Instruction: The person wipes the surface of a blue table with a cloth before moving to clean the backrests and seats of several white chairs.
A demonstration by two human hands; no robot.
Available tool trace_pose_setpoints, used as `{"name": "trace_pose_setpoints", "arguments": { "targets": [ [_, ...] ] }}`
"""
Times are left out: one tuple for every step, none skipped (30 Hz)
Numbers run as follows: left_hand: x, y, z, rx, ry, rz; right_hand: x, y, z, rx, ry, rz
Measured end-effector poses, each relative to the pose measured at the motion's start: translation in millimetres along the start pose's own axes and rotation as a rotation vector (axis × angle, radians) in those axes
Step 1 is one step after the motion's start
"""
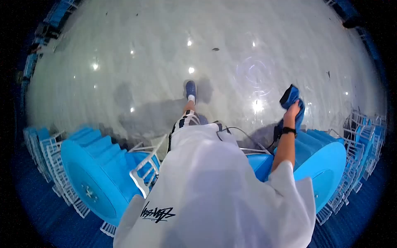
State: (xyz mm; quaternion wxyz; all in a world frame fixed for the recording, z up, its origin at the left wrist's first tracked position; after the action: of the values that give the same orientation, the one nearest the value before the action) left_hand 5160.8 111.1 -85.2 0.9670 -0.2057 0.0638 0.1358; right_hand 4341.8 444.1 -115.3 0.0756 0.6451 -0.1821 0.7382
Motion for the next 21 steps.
{"name": "trace_pose_setpoints", "arguments": {
  "targets": [
    [-26.9, -17.1, -14.0, 0.023, 0.016, -0.018, 11.4, -9.2, 16.1, -0.017, 0.112, 0.064],
    [-50.0, -36.5, -28.0, 0.024, 0.044, -0.033, 21.0, -19.5, 31.5, -0.029, 0.226, 0.123],
    [-74.5, -55.8, -43.6, -0.001, 0.083, -0.059, 13.6, -32.3, 36.5, 0.014, 0.306, 0.112],
    [-91.4, -76.1, -70.2, -0.118, 0.217, -0.129, -1.4, -33.1, 42.4, -0.019, 0.313, -0.008],
    [-122.9, -99.6, -81.5, -0.126, 0.146, -0.186, -12.7, -42.2, 49.8, -0.016, 0.375, 0.003],
    [-137.1, -119.8, -112.1, -0.079, 0.091, -0.133, -16.2, -47.9, 57.3, -0.039, 0.405, 0.141],
    [-153.8, -136.0, -142.2, -0.029, 0.039, -0.088, -19.9, -53.5, 59.7, -0.072, 0.44, 0.276],
    [-187.0, -154.7, -149.0, 0.006, -0.007, -0.037, -44.6, -68.1, 59.3, -0.025, 0.444, 0.364],
    [-228.5, -171.5, -158.6, 0.055, -0.046, -0.005, -69.6, -90.3, 63.1, -0.001, 0.451, 0.451],
    [-257.8, -189.2, -185.7, 0.099, -0.049, -0.002, -74.9, -98.7, 79.4, 0.048, 0.431, 0.7],
    [-297.4, -206.4, -221.5, 0.149, -0.055, -0.001, -120.4, -116.0, 86.1, 0.068, 0.15, 1.125],
    [-344.8, -222.4, -240.3, 0.181, -0.073, -0.063, -71.4, -95.5, 111.3, 0.153, 0.299, 1.076],
    [-398.8, -237.8, -255.9, 0.205, -0.089, -0.116, -14.9, -70.3, 130.8, 0.243, 0.427, 0.95],
    [-470.5, -244.2, -269.1, 0.199, -0.079, -0.231, -61.5, -83.1, 127.0, 0.259, 0.405, 1.101],
    [-530.1, -251.8, -279.5, 0.177, -0.065, -0.332, -16.8, -57.7, 141.0, 0.29, 0.389, 1.113],
    [-583.7, -258.8, -296.4, 0.136, -0.001, -0.327, -16.8, -47.4, 146.7, 0.26, 0.415, 1.131],
    [-638.9, -261.7, -317.0, 0.131, 0.097, -0.344, -5.5, -31.2, 149.9, 0.164, 0.444, 1.118],
    [-683.1, -267.9, -337.6, 0.142, 0.185, -0.37, 1.0, -25.3, 164.7, 0.132, 0.421, 1.073],
    [-734.0, -263.4, -350.9, 0.153, 0.268, -0.401, 1.7, -22.5, 171.0, 0.101, 0.403, 1.026],
    [-786.8, -262.8, -355.0, 0.171, 0.323, -0.432, -0.3, -13.2, 182.2, 0.005, 0.416, 0.988],
    [-841.4, -255.4, -355.4, 0.19, 0.386, -0.459, -3.1, -7.3, 193.9, -0.095, 0.421, 0.944]
  ]
}}
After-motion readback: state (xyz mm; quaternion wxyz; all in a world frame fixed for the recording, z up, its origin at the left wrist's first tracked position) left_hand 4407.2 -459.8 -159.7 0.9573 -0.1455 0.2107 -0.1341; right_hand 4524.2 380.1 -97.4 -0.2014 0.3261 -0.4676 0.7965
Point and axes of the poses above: each hand's wrist, its own z-axis away from the middle knuckle, its own y-axis out of the palm, x = y × z, the point moved 2 cm from there along -z, towards the middle knuckle, and after that the axes turned 12 degrees about -y, right-handed, at the moved point
